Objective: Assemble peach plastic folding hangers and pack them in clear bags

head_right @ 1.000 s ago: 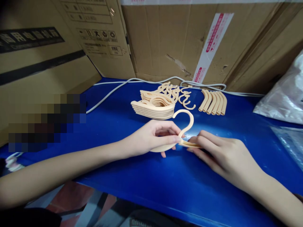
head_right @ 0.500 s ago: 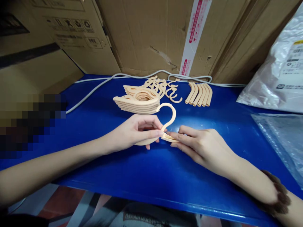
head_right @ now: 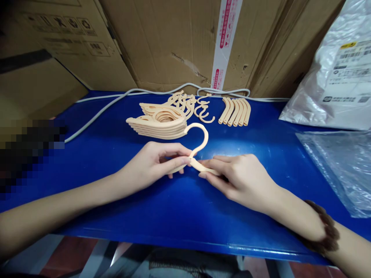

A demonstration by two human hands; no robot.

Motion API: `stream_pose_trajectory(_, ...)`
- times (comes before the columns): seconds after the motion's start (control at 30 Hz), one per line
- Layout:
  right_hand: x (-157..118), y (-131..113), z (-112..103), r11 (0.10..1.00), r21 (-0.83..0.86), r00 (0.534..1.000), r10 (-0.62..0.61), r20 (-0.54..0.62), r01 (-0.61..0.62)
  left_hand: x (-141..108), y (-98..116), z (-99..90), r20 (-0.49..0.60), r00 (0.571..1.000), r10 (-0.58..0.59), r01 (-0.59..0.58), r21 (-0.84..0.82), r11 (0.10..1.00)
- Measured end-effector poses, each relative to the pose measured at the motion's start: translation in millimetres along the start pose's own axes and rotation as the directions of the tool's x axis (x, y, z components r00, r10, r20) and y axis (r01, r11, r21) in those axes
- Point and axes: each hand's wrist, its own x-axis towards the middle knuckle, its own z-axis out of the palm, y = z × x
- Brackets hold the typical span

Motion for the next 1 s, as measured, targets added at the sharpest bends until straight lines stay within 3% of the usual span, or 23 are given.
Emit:
stream_pose_trajectory(0.13, 0, 3, -8, 0.998, -0.013, 0.998, -0.065, -0.013, 0.065, -7, -1, 5.6, 0.103, 0.979, 0.178, -0.205, 0.427, 0.881)
stream_pose_trajectory(0.2, 2, 4, -13, 0.995, -0.01, 0.995, -0.101, -0.026, 0.101, -9, -4, 7.7, 0.136, 0.962, 0.235, -0.272, 0.516, 0.812)
stream_pose_trajectory(0.3, 5, 4, -18, 0.99, -0.041, 0.989, -0.136, -0.063, 0.133, -12, -8, 9.2, 0.097, 0.938, 0.332, -0.323, 0.587, 0.742)
stream_pose_trajectory(0.5, 4, 9, -18, 0.969, -0.234, 0.973, -0.131, -0.192, 0.084, -12, -12, 6.4, 0.009, 0.898, 0.44, -0.349, 0.624, 0.699)
stream_pose_trajectory(0.7, 0, 11, -15, 0.938, -0.338, 0.959, -0.029, -0.281, -0.071, -11, -9, 4.1, -0.03, 0.912, 0.41, -0.304, 0.62, 0.723)
stream_pose_trajectory(1.0, 0, 4, -17, 0.916, -0.396, 0.944, -0.074, -0.321, -0.063, -11, -8, 4.7, -0.004, 0.885, 0.466, -0.35, 0.654, 0.67)
